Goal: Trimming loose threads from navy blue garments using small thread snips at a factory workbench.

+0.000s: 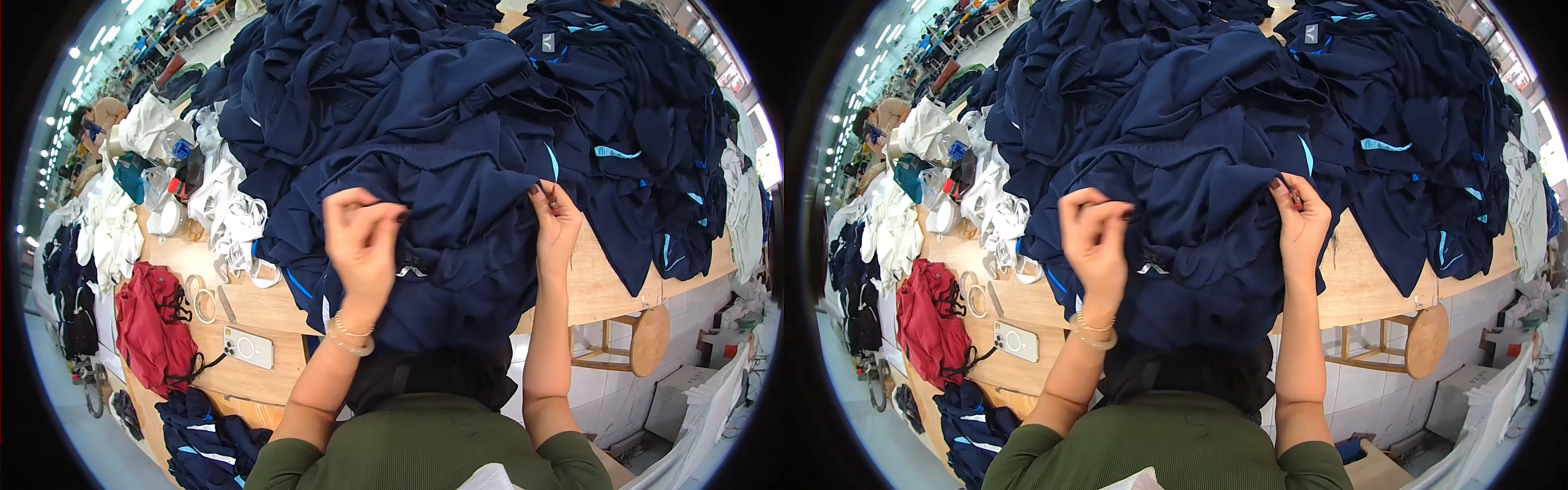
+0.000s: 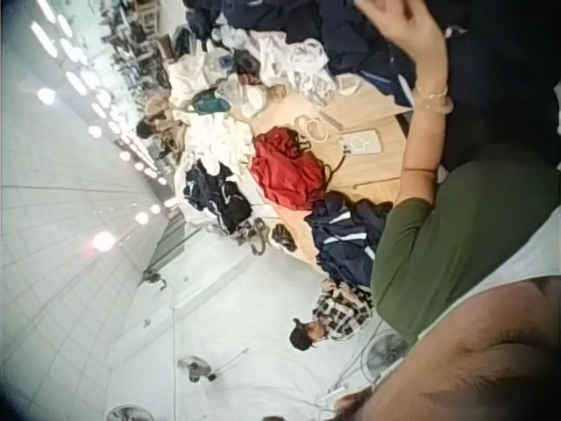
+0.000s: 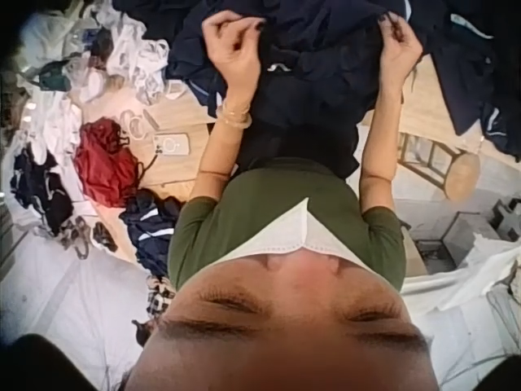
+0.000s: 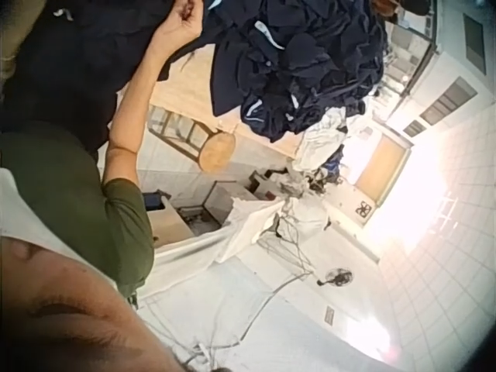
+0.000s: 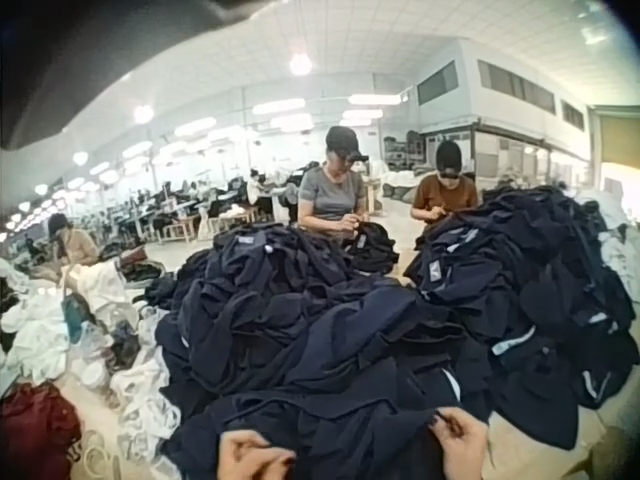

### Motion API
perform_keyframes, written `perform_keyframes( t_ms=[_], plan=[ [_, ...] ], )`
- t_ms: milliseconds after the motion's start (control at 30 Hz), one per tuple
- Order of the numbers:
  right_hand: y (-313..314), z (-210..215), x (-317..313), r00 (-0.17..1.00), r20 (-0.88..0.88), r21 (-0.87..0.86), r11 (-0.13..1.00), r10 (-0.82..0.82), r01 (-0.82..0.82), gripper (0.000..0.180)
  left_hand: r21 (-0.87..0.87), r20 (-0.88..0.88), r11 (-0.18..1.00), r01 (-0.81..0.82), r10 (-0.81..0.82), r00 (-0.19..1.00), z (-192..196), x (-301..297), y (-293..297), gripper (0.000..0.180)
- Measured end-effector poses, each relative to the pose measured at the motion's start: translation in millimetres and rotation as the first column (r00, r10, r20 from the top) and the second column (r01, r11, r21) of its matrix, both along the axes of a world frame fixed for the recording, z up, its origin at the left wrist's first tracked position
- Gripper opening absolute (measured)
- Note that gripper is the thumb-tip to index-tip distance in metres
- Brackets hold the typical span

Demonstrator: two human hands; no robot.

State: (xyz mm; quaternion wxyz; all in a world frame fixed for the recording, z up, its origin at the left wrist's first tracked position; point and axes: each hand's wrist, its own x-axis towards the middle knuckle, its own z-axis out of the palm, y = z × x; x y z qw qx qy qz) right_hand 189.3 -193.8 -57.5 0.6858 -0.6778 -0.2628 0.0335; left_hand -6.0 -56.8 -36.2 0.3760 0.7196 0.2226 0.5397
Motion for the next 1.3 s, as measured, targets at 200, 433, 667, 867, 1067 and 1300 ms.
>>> perform_keyframes(
  t_ms=[200,433,667,867,1067,1300],
  plan=[
    [-9.1,-10.0,12.7,0.995,-0.054,0.021,0.997,0.08,-0.079,0.012,-0.116,-0.156,0.921,-0.371,0.353,0.923,-18.5,-72.9,55.5,0.011],
    [-33.2,28.5,12.1,0.96,-0.024,-0.194,0.941,0.279,-0.278,0.024,0.188,-0.276,0.978,-0.094,0.144,0.95,41.4,-20.5,58.1,0.019],
    [-26.8,65.6,24.6,0.965,0.007,-0.158,0.954,0.261,-0.256,0.021,0.561,-0.627,0.744,0.363,0.096,0.773,49.2,60.3,61.2,0.013],
    [14.7,73.9,50.3,0.916,0.105,-0.267,0.898,0.387,-0.349,0.016,0.575,-0.67,0.731,0.366,0.165,0.724,41.9,60.3,65.1,0.009],
    [55.2,79.1,52.4,0.804,0.109,-0.427,0.758,0.585,-0.493,0.016,0.563,-0.644,0.756,0.335,0.147,0.75,38.5,62.9,65.6,0.007],
    [72.7,78.3,46.6,0.771,0.151,-0.545,0.703,0.619,-0.457,0.02,0.557,-0.622,0.766,0.32,0.131,0.772,39.3,63.3,67.7,0.006]
  ],
)
